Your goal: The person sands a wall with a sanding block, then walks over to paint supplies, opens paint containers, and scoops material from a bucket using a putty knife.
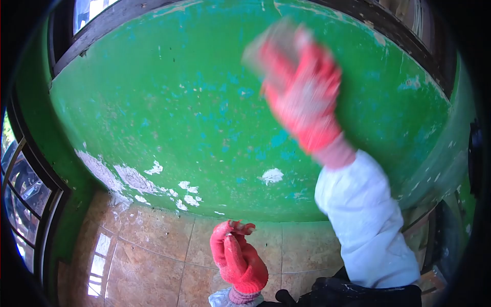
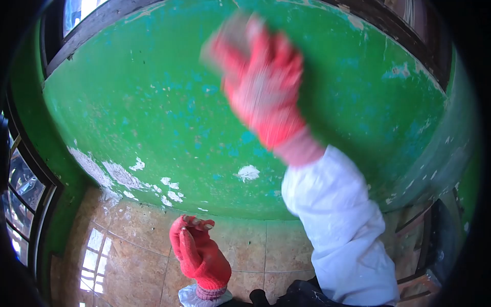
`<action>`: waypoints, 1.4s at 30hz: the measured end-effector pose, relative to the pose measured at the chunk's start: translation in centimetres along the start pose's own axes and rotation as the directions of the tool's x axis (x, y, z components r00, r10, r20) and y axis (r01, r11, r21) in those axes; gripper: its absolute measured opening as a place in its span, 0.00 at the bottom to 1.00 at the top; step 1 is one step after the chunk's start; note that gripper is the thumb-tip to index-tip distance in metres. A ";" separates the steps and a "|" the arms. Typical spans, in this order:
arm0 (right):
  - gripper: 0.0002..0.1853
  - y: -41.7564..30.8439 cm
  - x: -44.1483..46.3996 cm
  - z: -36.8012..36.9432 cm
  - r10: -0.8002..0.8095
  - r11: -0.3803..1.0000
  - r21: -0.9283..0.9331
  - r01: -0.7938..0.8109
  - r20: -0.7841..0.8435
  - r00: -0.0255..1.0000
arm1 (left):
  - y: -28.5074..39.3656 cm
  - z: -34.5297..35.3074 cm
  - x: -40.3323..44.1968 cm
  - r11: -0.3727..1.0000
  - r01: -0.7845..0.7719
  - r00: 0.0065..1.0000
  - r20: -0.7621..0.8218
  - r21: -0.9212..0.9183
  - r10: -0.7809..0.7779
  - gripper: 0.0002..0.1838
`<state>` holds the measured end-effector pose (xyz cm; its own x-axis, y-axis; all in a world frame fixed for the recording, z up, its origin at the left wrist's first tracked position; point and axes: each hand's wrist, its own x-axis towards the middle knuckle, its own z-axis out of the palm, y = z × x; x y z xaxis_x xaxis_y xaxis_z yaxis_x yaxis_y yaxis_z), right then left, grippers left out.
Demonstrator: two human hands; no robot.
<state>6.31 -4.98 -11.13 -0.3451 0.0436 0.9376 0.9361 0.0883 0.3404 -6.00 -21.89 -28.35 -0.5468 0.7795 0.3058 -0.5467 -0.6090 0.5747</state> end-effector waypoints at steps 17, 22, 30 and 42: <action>0.33 -1.7 -13.8 0.0 -0.048 0.999 -0.010 0.050 0.135 0.990 | -0.5 -0.8 0.2 0.994 -0.049 0.998 -0.041 0.098 0.053 0.15; 0.31 -8.9 -43.2 1.4 -0.481 0.877 0.273 0.396 0.467 0.743 | 0.4 -1.3 0.1 0.983 -0.083 0.993 -0.067 0.166 0.095 0.14; 0.38 -0.6 -18.7 -1.8 -0.006 0.999 0.044 -0.003 0.193 0.981 | -0.1 -2.1 -0.1 0.989 -0.054 0.996 -0.065 0.141 0.064 0.15; 0.28 -4.2 -45.2 -1.1 -0.428 0.886 0.381 0.264 0.454 0.782 | -0.9 -1.1 -1.3 0.979 -0.104 0.994 -0.017 0.176 0.108 0.14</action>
<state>18.04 -8.39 -54.91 -0.7009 0.4478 0.5551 0.7127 0.4686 0.5220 -5.53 -22.51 -30.12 -0.6136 0.7063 0.3530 -0.3668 -0.6509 0.6647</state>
